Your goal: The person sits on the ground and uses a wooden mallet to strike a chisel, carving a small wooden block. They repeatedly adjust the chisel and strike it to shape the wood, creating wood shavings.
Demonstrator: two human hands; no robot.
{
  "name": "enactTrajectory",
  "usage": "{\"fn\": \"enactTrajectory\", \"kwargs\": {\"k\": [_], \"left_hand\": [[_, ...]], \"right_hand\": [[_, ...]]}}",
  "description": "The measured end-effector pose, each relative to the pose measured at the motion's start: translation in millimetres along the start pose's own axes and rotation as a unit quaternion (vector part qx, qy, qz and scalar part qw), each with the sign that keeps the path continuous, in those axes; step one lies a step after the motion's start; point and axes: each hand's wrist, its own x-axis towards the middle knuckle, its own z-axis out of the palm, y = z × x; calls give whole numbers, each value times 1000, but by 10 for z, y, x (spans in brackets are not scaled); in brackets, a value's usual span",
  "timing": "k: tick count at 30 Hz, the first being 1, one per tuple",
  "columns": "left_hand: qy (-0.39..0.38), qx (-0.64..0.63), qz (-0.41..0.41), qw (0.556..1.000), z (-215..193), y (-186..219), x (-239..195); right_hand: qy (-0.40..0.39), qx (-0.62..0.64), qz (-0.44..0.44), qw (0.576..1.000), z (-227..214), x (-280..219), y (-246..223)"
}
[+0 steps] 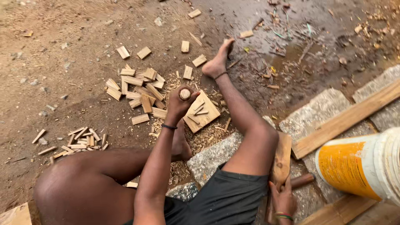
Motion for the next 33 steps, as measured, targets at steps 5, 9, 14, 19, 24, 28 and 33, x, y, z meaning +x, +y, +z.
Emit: {"fn": "enactTrajectory", "kwargs": {"k": [5, 9, 14, 19, 24, 28, 33], "left_hand": [[71, 6, 32, 997, -186, -95, 136], [102, 28, 33, 994, -334, -52, 140], [127, 122, 123, 977, -749, 169, 39], [222, 162, 66, 959, -1143, -61, 2], [205, 176, 5, 963, -1111, -592, 47], [130, 220, 15, 967, -934, -705, 46], [138, 332, 106, 927, -956, -650, -5]], "right_hand": [[24, 35, -88, 995, -898, 377, -419], [48, 326, -302, 895, -925, 553, -1806], [-91, 91, -464, 876, 290, 711, -3647], [-129, -55, -492, 859, 1161, 763, -4111], [-190, -26, -433, 881, 1284, 730, -4158], [-161, -25, -484, 860, 1285, 676, -4177], [-214, -1, -481, 850, 1278, 688, -4201]]}}
